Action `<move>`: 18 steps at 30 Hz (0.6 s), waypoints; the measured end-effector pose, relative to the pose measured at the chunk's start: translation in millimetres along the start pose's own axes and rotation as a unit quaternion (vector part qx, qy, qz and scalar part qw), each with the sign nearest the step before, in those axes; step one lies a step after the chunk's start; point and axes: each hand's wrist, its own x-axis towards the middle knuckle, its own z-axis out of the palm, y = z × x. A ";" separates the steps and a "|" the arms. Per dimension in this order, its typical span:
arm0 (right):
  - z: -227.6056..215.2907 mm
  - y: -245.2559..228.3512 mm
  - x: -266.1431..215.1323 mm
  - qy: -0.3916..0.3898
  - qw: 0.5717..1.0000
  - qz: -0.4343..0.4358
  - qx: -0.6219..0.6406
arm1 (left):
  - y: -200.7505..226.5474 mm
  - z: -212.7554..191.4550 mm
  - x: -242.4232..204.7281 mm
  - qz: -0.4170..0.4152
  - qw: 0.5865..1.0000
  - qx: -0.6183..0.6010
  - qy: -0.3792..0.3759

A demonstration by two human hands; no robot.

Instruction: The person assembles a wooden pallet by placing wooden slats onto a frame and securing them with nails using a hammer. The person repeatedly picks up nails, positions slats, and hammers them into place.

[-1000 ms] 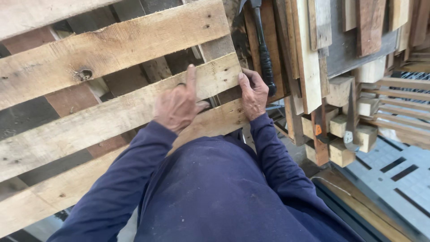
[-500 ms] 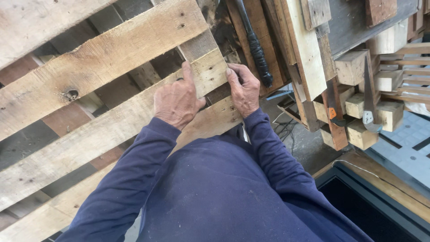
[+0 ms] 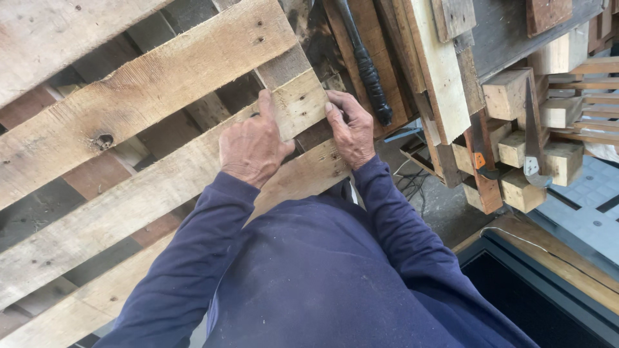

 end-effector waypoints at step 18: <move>8.3 -9.9 14.1 0.037 0.999 -0.006 -0.034 | -32.5 -7.0 1.6 -0.053 0.996 -0.063 0.041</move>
